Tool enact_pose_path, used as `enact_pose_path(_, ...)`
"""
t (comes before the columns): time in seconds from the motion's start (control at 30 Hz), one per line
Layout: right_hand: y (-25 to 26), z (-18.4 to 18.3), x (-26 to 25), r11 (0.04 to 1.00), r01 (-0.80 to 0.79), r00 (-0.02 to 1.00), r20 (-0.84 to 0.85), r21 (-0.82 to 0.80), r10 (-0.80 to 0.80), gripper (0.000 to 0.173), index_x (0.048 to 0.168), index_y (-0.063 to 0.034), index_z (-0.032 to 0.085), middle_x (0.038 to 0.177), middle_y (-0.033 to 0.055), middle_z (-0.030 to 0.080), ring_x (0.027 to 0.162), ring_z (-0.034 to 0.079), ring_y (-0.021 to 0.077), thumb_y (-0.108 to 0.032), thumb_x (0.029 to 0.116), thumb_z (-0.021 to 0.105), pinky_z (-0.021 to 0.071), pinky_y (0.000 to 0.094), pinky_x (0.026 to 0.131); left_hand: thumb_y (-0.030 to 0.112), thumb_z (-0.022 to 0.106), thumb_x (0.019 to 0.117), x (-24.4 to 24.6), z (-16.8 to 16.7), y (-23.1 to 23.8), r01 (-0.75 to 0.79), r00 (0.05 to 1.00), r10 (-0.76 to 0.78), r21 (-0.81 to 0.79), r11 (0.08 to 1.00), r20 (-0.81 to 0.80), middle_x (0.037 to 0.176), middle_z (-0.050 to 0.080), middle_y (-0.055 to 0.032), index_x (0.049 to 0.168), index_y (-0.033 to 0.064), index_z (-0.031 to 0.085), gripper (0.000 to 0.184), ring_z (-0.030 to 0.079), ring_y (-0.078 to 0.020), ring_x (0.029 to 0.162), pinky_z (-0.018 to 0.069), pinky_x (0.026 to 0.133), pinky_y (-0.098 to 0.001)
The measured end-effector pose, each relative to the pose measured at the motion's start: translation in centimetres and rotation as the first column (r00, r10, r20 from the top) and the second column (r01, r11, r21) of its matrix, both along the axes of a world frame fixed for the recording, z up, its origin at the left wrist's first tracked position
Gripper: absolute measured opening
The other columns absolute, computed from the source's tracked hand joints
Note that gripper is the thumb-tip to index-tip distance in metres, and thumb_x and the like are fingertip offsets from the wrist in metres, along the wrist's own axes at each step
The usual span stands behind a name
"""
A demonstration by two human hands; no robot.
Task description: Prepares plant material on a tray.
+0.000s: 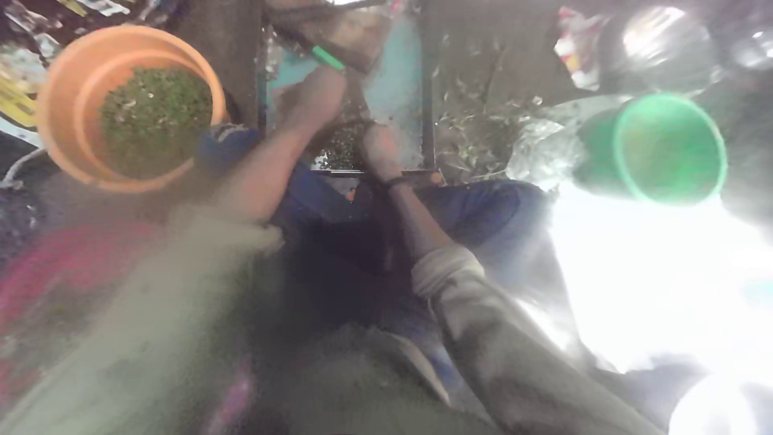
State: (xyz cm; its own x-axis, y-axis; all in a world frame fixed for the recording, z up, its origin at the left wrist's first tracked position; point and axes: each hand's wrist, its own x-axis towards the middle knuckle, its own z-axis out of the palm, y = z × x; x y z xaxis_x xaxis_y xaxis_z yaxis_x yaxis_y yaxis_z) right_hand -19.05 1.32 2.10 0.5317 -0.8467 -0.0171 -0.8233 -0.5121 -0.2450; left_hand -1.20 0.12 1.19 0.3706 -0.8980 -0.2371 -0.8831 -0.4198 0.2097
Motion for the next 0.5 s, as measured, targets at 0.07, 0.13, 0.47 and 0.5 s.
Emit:
enact_pose_path(0.07, -3.3, -3.6, 2.3, 0.965, 0.044, 0.997, -0.067, 0.259, -0.027, 0.038, 0.116, -0.0078, 0.072, 0.11, 0.0181, 0.074, 0.103, 0.073, 0.0382, -0.036, 0.1068, 0.048, 0.0576, 0.0613, 0.083, 0.011, 0.07, 0.0947, 0.1, 0.0, -0.1, 0.014, 1.0, -0.014, 0.0, 1.0, 0.021, 0.118, 0.07, -0.0247, 0.115, 0.0066, 0.075, 0.022, 0.066, -0.0459, 0.116, 0.0537, 0.097, -0.0641)
enact_pose_path(0.13, -4.5, -4.0, 3.3, 0.919, 0.08, 0.992, -0.117, 0.385, -0.037, 0.036, 0.122, -0.0079, 0.069, 0.116, 0.0189, 0.073, 0.108, 0.071, 0.0387, -0.034, 0.1022, 0.055, 0.0574, 0.0619, 0.084, 0.012, 0.069, 0.0945, 0.2, 0.0, 0.1, 0.011, 1.0, -0.011, -0.001, 1.0, 0.024, 0.117, 0.071, -0.0232, 0.114, 0.0091, 0.076, 0.021, 0.067, -0.0448, 0.115, 0.055, 0.095, -0.0641)
enact_pose_path(0.47, -3.6, -3.7, 3.8, 0.932, 0.062, 0.989, -0.145, 0.357, -0.011, 0.031, 0.113, -0.0069, 0.072, 0.112, 0.0168, 0.074, 0.105, 0.072, 0.0361, -0.03, 0.1008, 0.056, 0.0581, 0.0591, 0.081, 0.014, 0.071, 0.0925, 0.3, -0.6, -0.1, 0.043, 0.997, -0.043, 0.001, 0.999, 0.06, 0.115, 0.071, -0.0211, 0.111, 0.0102, 0.076, 0.019, 0.067, -0.044, 0.112, 0.0557, 0.092, -0.064)
enact_pose_path(0.5, -3.6, -3.6, 3.8, 0.932, 0.062, 0.989, -0.146, 0.358, -0.009, 0.03, 0.111, -0.0068, 0.072, 0.111, 0.0168, 0.074, 0.105, 0.072, 0.0363, -0.03, 0.1005, 0.056, 0.0579, 0.0595, 0.081, 0.013, 0.071, 0.0922, 0.3, -0.6, -0.2, 0.047, 0.997, -0.047, -0.001, 0.999, 0.064, 0.115, 0.071, -0.0211, 0.111, 0.0105, 0.076, 0.02, 0.068, -0.0441, 0.112, 0.0555, 0.092, -0.0643)
